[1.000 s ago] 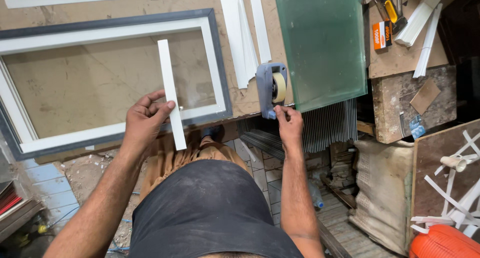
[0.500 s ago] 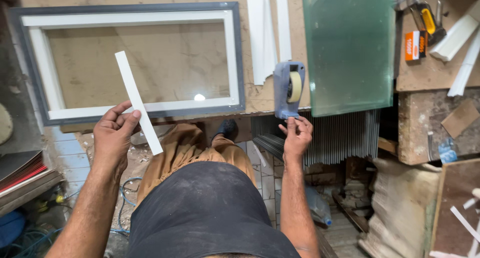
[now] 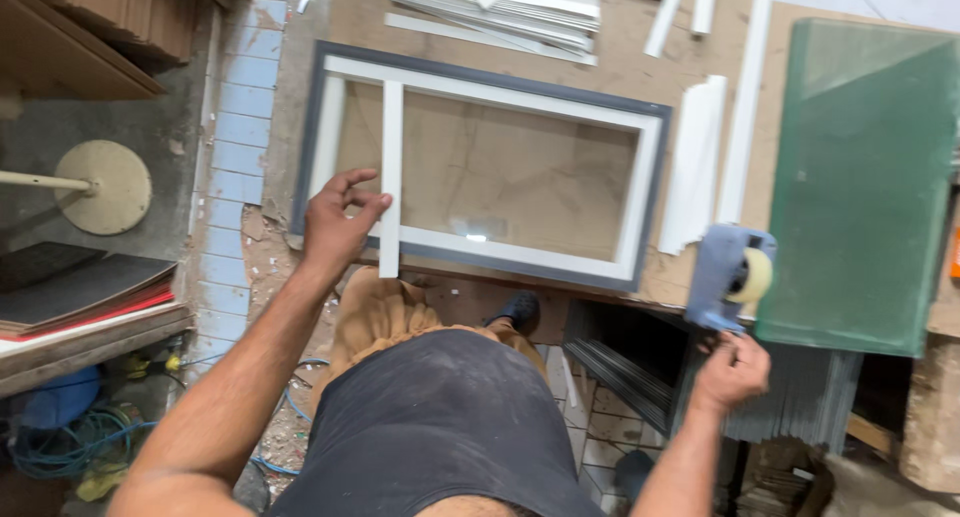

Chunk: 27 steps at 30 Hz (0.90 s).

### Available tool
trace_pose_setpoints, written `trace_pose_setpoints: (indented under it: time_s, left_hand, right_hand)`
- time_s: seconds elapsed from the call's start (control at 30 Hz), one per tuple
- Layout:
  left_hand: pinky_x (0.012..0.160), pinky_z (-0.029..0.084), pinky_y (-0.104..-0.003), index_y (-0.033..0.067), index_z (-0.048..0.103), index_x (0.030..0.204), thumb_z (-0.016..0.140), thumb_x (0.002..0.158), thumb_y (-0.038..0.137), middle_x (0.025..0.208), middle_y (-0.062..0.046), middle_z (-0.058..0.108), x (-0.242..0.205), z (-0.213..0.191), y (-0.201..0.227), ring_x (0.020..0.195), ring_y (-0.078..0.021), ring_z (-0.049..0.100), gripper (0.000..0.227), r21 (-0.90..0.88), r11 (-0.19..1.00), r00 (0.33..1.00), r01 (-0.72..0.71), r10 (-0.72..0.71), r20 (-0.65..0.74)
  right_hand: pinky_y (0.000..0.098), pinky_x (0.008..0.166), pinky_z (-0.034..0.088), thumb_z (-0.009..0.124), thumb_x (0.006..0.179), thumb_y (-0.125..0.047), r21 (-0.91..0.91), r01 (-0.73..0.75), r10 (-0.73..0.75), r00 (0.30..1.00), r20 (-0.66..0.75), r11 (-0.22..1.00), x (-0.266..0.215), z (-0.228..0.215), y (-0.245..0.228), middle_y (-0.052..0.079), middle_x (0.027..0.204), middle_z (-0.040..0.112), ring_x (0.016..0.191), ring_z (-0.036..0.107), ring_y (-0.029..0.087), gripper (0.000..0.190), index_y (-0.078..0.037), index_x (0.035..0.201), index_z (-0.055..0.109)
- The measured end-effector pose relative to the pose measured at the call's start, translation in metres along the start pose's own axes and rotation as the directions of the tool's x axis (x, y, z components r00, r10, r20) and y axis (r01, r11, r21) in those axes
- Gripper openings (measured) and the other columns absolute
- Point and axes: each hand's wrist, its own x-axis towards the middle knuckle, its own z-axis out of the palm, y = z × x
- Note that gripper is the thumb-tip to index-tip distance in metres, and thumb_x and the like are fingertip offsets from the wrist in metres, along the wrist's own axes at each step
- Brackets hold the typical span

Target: The person assembles a picture frame by placing white strips along the inner edges of a black frame and securing them with clear tape. They repeatedly adjust the frame's position on the workbench and press the tape to ensure adhesion.

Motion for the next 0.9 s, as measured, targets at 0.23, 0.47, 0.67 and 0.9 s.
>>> trace_pose_setpoints:
  time_s: [0.23,0.47,0.67,0.9]
  left_hand:
    - [0.099,0.041,-0.044,0.0137,0.067,0.126,0.081,0.088,0.028,0.086,0.002,0.077,0.089,-0.06,-0.068,0.101,-0.0198,0.064,0.043,0.252,0.965,0.997,-0.076,0.067,0.043]
    - [0.109,0.033,-0.047,0.0179,0.063,0.135,0.078,0.096,0.036,0.132,-0.007,0.057,0.12,-0.096,-0.103,0.124,-0.0258,0.048,0.046,0.46,0.732,0.865,-0.502,0.424,0.269]
    - [0.12,0.019,-0.043,0.015,0.061,0.142,0.065,0.099,0.049,0.153,-0.002,0.052,0.152,-0.111,-0.116,0.146,-0.0182,0.036,0.055,0.492,0.133,0.437,-0.86,0.689,0.578]
    - [0.125,0.014,-0.043,0.0183,0.062,0.142,0.063,0.103,0.051,0.155,0.0,0.052,0.168,-0.128,-0.134,0.15,-0.018,0.033,0.051,0.447,0.1,0.388,-0.889,0.683,0.618]
  right_hand:
    - [0.0286,0.059,0.061,0.071,0.107,-0.015,0.065,-0.416,0.398,0.897,0.194,0.907,-0.077,0.026,-0.089,0.012,0.098,0.072,0.077,0.073,0.017,0.017,0.001,0.106,0.073]
    - [0.0426,0.075,0.053,0.073,0.1,-0.028,-0.33,-0.283,0.372,0.893,0.251,0.901,-0.22,0.078,-0.24,0.014,0.088,0.072,0.081,0.068,0.032,0.028,-0.002,0.091,0.076]
    - [0.0422,0.076,0.054,0.073,0.097,-0.033,-0.44,-0.367,0.521,0.798,0.304,0.819,-0.255,0.085,-0.331,0.014,0.1,0.073,0.085,0.069,0.033,0.031,-0.002,0.097,0.076]
    - [0.038,0.079,0.057,0.072,0.097,-0.032,-0.352,-0.4,0.514,0.788,0.34,0.846,-0.23,0.092,-0.395,0.012,0.108,0.073,0.09,0.072,0.027,0.032,-0.001,0.103,0.075]
